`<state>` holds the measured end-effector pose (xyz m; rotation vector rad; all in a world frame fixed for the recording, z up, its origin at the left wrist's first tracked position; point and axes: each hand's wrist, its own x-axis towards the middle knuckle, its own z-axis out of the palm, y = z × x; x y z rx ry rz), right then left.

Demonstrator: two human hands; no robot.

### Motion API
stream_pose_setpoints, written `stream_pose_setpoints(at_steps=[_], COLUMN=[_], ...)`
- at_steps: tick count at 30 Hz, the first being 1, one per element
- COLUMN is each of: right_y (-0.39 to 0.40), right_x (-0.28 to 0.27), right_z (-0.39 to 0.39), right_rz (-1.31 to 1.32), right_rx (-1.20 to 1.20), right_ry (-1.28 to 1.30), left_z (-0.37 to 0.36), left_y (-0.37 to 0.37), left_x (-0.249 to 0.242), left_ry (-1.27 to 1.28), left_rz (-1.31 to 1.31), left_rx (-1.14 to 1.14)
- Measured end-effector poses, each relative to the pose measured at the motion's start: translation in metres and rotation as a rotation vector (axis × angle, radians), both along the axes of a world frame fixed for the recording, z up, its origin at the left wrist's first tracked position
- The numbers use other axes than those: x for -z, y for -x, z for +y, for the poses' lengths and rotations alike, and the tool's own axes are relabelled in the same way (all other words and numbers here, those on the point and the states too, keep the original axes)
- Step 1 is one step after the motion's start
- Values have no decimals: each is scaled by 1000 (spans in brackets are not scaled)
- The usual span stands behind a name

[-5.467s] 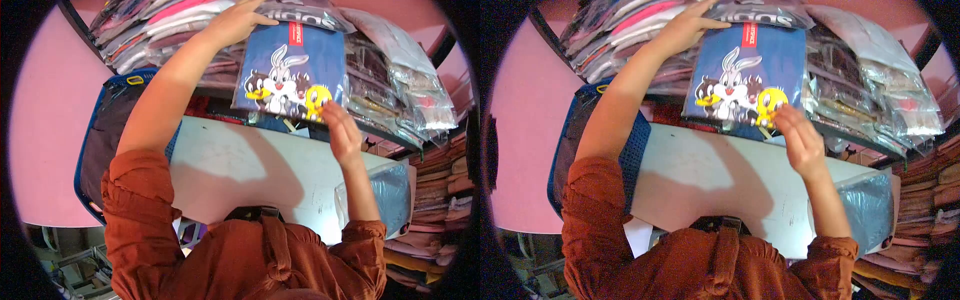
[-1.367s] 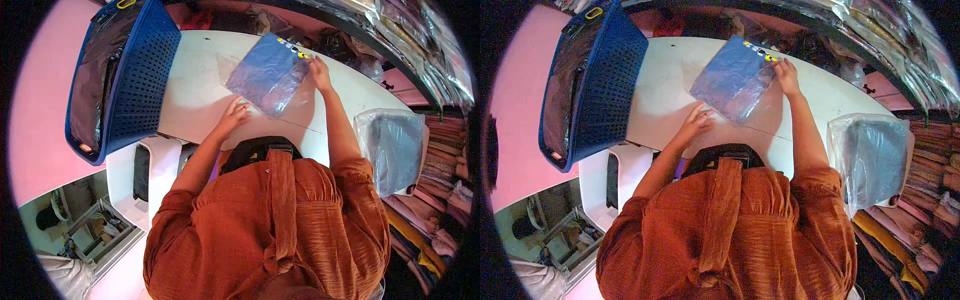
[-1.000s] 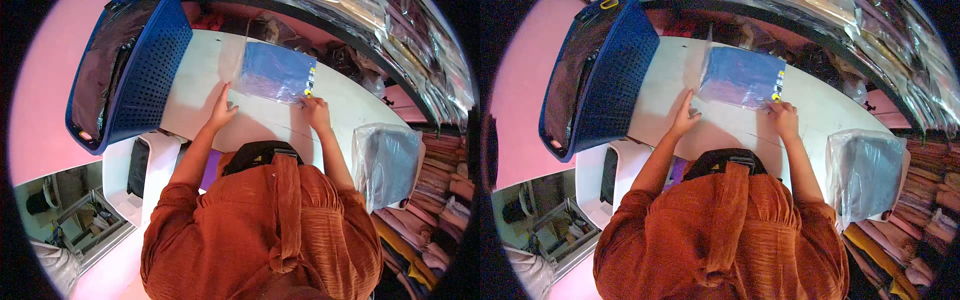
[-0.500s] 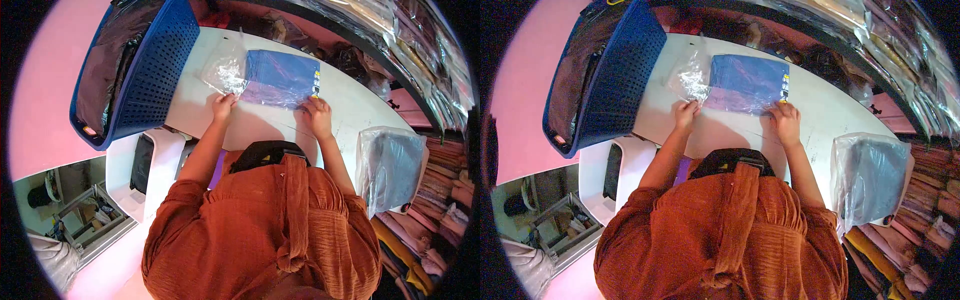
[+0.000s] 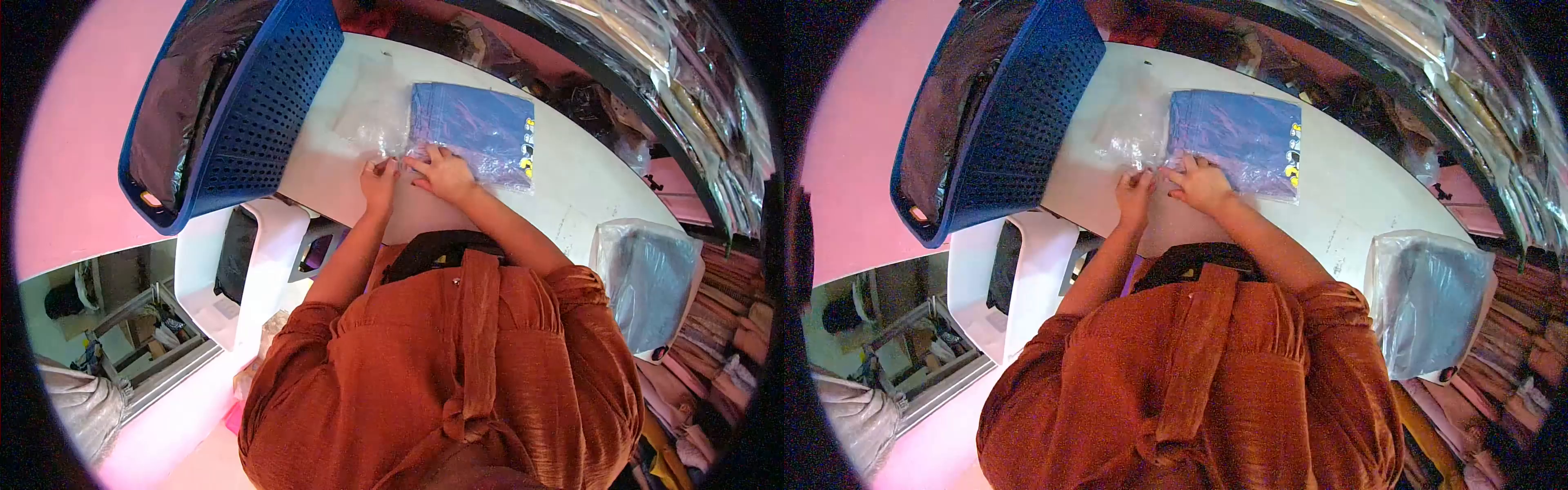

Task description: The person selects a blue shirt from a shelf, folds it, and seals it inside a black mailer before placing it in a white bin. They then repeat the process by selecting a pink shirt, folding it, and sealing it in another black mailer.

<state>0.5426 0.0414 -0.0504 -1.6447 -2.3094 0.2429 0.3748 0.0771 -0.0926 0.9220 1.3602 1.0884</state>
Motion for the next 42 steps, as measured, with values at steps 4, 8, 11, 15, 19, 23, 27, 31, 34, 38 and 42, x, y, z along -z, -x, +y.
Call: stream_pose_setpoints(at_steps=[4,8,11,15,19,23,27,31,34,38,42], right_y=[-2,-36,-64,-96,-82,-67,-71,-84,-87,-87,-61], right_x=[4,32,-3,-4,-11,-15,-4,4,6,15,-27], right_z=[4,-6,-25,-51,-60,-54,-48,-52,-59,-65,-54], right_rz=[-27,174,710,1735,1295,1250,913,903,784,1216,1545], right_rx=[-10,-34,181,582,546,553,630,698,735,741,765], right_ry=[28,-108,349,814,749,717,458,160,85,342,703], left_z=[-12,-16,-13,-8,-5,-6,-1,4,8,0,-6], left_y=[-10,-11,-9,-7,-9,-10,-4,-12,-20,-25,-27], left_x=[-16,-23,-19,-20,-17,-36,-36,-27,-22,-20,-19], left_ry=[-331,-691,-756,-992,-964,-962,-997,-857,-975,-1023,-1037], left_rz=[267,755,893,1005,1055,982,853,638,652,676,745], left_rx=[131,329,480,621,684,691,595,303,239,334,399])
